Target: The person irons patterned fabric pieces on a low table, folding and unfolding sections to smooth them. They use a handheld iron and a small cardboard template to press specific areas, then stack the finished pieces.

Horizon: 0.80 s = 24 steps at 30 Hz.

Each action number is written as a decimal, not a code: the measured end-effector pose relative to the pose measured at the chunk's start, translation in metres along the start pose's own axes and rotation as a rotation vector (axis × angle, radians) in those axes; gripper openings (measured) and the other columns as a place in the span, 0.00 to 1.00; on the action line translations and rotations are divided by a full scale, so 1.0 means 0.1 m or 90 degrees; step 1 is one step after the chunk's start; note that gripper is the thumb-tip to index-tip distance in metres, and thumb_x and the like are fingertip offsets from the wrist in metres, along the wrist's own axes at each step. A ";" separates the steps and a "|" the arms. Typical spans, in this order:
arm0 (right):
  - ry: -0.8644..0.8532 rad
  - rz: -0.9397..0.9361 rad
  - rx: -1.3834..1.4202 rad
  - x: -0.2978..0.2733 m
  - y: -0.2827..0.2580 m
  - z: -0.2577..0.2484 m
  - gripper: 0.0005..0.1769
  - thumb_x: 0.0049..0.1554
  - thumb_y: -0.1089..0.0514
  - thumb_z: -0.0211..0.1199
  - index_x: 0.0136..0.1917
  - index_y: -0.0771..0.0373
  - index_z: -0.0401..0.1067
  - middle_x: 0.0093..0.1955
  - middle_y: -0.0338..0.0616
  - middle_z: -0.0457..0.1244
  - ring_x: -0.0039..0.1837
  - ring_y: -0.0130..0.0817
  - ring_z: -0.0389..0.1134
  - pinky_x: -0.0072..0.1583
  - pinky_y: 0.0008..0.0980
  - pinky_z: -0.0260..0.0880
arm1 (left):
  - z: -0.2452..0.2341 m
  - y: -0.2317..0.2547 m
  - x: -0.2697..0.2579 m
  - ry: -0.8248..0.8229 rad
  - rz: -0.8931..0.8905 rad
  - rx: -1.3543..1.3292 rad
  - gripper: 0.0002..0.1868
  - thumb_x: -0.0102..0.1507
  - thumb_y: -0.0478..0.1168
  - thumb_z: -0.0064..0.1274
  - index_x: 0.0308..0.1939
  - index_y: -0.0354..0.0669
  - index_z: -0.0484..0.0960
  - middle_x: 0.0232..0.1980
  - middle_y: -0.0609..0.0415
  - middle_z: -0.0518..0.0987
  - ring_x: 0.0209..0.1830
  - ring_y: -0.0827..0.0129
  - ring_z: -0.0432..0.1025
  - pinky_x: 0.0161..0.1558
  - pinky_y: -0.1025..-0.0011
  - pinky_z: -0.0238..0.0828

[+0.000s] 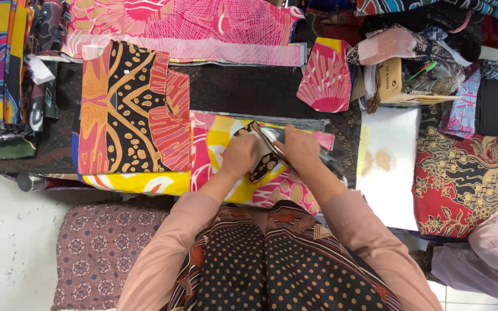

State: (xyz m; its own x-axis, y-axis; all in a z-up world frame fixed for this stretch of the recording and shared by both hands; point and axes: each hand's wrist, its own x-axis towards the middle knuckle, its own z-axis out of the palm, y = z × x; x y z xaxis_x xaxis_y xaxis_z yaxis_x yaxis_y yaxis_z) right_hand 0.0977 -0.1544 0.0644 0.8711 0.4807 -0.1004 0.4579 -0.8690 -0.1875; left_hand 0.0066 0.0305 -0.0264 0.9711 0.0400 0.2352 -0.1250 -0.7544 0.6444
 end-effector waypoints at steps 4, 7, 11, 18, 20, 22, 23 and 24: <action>0.009 0.010 0.012 0.20 -0.11 0.12 0.29 0.51 0.36 0.71 0.47 0.63 0.69 0.38 0.54 0.70 0.42 0.53 0.73 0.43 0.48 0.72 | -0.05 -0.14 0.26 0.078 -0.156 0.136 0.12 0.61 0.38 0.59 0.48 0.42 0.80 0.47 0.46 0.79 0.50 0.49 0.73 0.52 0.52 0.67; -0.014 0.022 -0.006 0.15 -0.11 0.13 0.30 0.51 0.36 0.71 0.48 0.64 0.69 0.38 0.54 0.70 0.42 0.53 0.74 0.44 0.47 0.73 | -0.06 -0.19 0.36 0.012 -0.238 0.143 0.09 0.59 0.41 0.62 0.40 0.43 0.82 0.44 0.48 0.80 0.49 0.51 0.73 0.51 0.52 0.67; -0.027 0.023 -0.007 0.05 -0.05 0.08 0.29 0.52 0.37 0.70 0.47 0.65 0.70 0.37 0.54 0.70 0.42 0.52 0.74 0.43 0.47 0.73 | -0.01 -0.24 0.49 -0.018 -0.293 -0.026 0.11 0.58 0.37 0.61 0.44 0.41 0.83 0.46 0.47 0.82 0.50 0.49 0.75 0.52 0.55 0.70; -0.020 0.009 0.002 -0.03 -0.07 0.04 0.27 0.53 0.38 0.70 0.46 0.64 0.70 0.37 0.54 0.70 0.41 0.52 0.74 0.42 0.47 0.73 | 0.07 -0.21 0.56 -0.005 -0.188 -0.036 0.11 0.57 0.36 0.61 0.43 0.45 0.88 0.43 0.50 0.83 0.46 0.53 0.77 0.49 0.58 0.72; -0.024 0.015 -0.001 -0.09 -0.05 0.04 0.27 0.53 0.38 0.70 0.46 0.64 0.70 0.36 0.54 0.70 0.40 0.52 0.74 0.42 0.47 0.73 | 0.06 -0.19 0.48 0.024 -0.082 0.017 0.09 0.58 0.36 0.60 0.41 0.47 0.89 0.40 0.51 0.81 0.46 0.54 0.75 0.51 0.58 0.71; -0.030 0.023 0.002 -0.15 -0.03 0.05 0.28 0.53 0.37 0.70 0.46 0.65 0.69 0.36 0.54 0.70 0.40 0.52 0.74 0.42 0.46 0.73 | 0.04 -0.17 0.38 0.034 0.016 0.093 0.11 0.59 0.35 0.55 0.43 0.49 0.88 0.42 0.54 0.81 0.48 0.57 0.74 0.54 0.57 0.68; -0.035 0.028 0.006 -0.19 -0.03 0.05 0.28 0.53 0.37 0.70 0.46 0.65 0.69 0.36 0.54 0.69 0.40 0.52 0.74 0.42 0.46 0.73 | 0.03 -0.16 0.32 0.040 0.064 0.131 0.12 0.60 0.35 0.53 0.44 0.50 0.87 0.43 0.56 0.80 0.49 0.59 0.74 0.56 0.57 0.67; -0.037 0.032 0.010 -0.20 -0.02 0.04 0.29 0.53 0.37 0.70 0.46 0.65 0.69 0.36 0.54 0.69 0.40 0.52 0.74 0.42 0.46 0.73 | 0.02 -0.15 0.29 0.016 0.092 0.165 0.14 0.61 0.35 0.51 0.48 0.46 0.86 0.44 0.55 0.79 0.50 0.59 0.73 0.56 0.58 0.66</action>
State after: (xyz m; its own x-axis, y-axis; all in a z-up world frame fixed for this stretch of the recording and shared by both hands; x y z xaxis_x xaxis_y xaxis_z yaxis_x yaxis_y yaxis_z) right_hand 0.0787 -0.1618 0.0629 0.8807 0.4434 -0.1666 0.4113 -0.8903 -0.1955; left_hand 0.0369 0.0418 -0.0305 0.9415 -0.0663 0.3303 -0.2022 -0.8954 0.3967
